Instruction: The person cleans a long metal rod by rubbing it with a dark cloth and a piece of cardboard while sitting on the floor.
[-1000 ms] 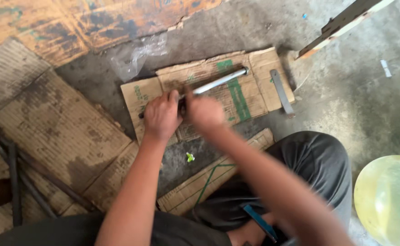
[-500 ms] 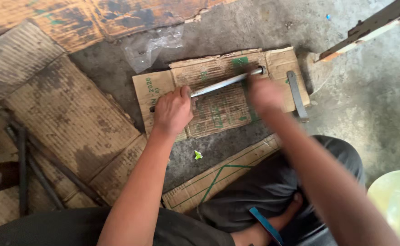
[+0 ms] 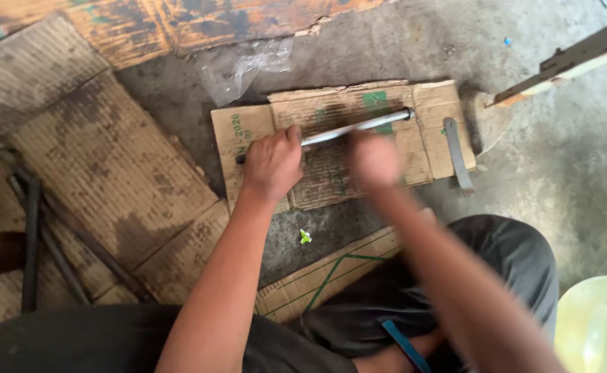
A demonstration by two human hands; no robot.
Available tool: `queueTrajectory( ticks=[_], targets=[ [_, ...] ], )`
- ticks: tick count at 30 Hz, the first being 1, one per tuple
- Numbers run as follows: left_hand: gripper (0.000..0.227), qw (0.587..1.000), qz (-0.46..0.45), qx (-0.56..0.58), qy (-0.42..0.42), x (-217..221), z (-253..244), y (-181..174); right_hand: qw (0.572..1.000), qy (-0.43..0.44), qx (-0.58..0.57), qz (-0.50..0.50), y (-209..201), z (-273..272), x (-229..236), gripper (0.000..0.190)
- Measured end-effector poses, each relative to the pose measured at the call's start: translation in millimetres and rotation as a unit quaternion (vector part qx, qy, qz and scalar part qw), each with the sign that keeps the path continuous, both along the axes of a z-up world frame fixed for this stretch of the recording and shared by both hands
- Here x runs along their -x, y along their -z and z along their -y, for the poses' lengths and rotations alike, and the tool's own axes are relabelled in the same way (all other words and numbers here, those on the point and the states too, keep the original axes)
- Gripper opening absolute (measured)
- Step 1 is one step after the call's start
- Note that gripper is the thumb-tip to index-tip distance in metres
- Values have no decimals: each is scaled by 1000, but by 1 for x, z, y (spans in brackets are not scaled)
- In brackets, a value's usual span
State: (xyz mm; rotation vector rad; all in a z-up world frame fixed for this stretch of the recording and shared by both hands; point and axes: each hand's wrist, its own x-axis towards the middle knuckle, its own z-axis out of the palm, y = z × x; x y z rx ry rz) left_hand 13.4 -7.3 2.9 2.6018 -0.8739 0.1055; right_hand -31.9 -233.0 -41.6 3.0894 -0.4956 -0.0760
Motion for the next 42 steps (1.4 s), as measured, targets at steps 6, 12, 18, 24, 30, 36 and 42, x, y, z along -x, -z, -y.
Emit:
queueTrajectory(
  ticks=[6, 12, 18, 24, 30, 36, 42],
  targets=[
    [40, 1000, 11, -14, -18, 1, 5, 12, 980, -80, 131, -130, 5, -3, -16, 23],
    [36, 999, 49, 0, -6, -9, -1, 3, 994, -82, 63, 46, -40, 55, -4, 61],
    [33, 1000, 20, 6, 4, -7, -2, -6, 991, -94, -57, 78, -41, 26, 7, 56],
    [28, 986, -158, 25, -41, -19, -4, -42, 671, 72, -736, 57, -98, 70, -10, 48],
    [38, 953, -289, -77, -50, -24, 1, -67, 415, 52, -908, 15, -142, 80, -9, 51],
    [48, 881, -444, -137, -87, -23, 2, -93, 378, 82, -922, 25, -132, 87, -12, 47],
    [52, 905, -395, -140, -77, -26, -2, -94, 409, 78, -909, 13, -129, 79, -14, 45]
  ],
)
